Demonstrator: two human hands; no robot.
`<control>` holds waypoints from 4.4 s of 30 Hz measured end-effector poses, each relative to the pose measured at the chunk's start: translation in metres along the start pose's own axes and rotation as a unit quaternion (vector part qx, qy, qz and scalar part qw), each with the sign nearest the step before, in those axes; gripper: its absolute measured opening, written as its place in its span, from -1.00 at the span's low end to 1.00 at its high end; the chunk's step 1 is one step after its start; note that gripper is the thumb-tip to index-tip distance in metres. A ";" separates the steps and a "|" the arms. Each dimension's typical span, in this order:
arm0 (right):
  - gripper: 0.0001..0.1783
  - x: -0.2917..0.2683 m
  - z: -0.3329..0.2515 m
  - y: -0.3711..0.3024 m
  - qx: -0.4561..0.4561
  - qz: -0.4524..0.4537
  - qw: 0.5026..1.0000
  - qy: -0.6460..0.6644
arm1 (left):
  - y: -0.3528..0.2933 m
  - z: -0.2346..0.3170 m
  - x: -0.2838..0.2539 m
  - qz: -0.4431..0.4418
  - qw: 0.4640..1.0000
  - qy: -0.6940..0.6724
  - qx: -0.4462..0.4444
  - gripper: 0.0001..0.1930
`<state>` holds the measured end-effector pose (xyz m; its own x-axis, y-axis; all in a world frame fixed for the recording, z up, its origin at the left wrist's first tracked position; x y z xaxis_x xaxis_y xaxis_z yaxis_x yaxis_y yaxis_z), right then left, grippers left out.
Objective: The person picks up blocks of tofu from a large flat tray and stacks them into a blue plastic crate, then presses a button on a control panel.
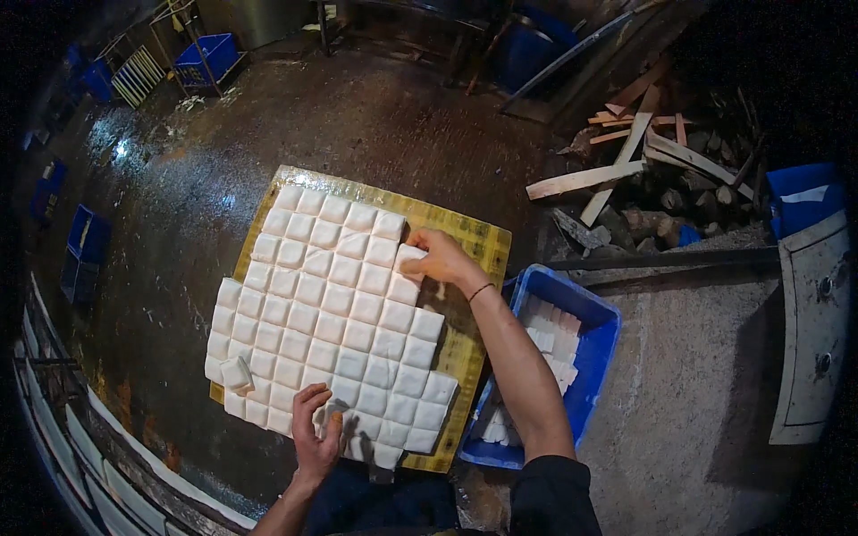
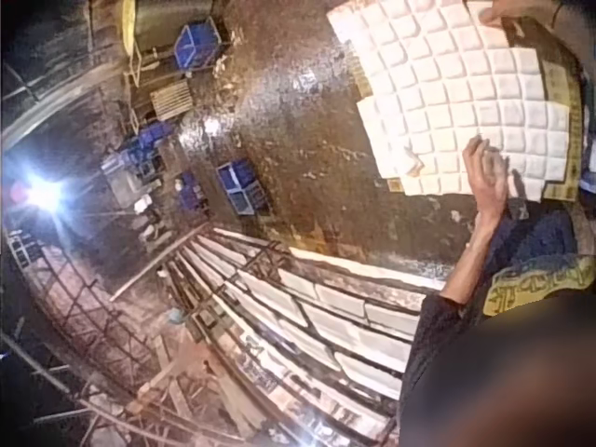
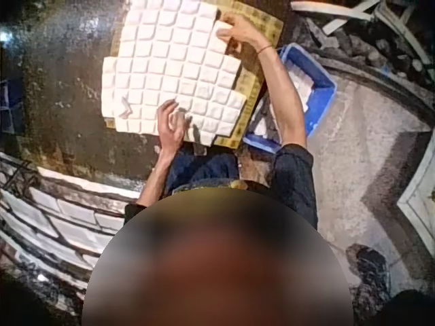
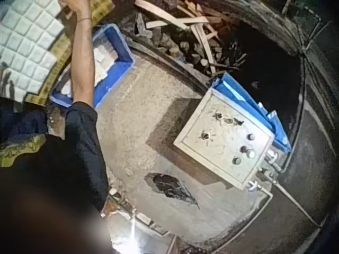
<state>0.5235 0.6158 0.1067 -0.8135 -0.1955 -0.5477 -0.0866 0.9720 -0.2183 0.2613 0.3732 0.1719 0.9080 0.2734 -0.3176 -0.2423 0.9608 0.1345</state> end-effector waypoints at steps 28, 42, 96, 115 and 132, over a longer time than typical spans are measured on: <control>-0.21 0.022 -0.060 0.055 -0.076 0.008 0.987 -0.142 | 0.014 -0.009 -0.029 0.037 0.999 0.029 -0.006 -0.68; -0.50 -0.076 0.017 0.006 0.079 -0.044 0.952 0.293 | -0.009 0.077 0.142 -0.163 0.979 -0.096 0.075 -0.64; -0.54 -0.186 0.230 -0.223 0.064 0.382 0.914 -0.119 | -0.096 0.119 0.299 -0.277 0.939 -0.105 0.175 -0.47; -0.47 0.030 -0.010 -0.151 -0.080 0.139 0.969 -0.190 | -0.020 0.021 0.010 0.009 1.000 0.017 0.018 -0.63; -0.44 -0.008 -0.016 -0.074 -0.027 0.045 0.998 0.039 | -0.014 0.015 -0.016 0.029 0.999 0.015 0.021 -0.66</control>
<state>0.5273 0.5474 0.1397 -0.8612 -0.0986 -0.4986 -0.0403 0.9912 -0.1265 0.2553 0.3544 0.1895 0.8816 0.3311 -0.3364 -0.2799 0.9406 0.1924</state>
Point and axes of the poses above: each hand's wrist, its own y-axis towards the middle knuckle, its own x-axis out of the palm, z = x × y, the point moved 8 cm from there along y, towards the middle knuckle, and after that the axes turned 14 degrees about z, right-handed, at the moved point
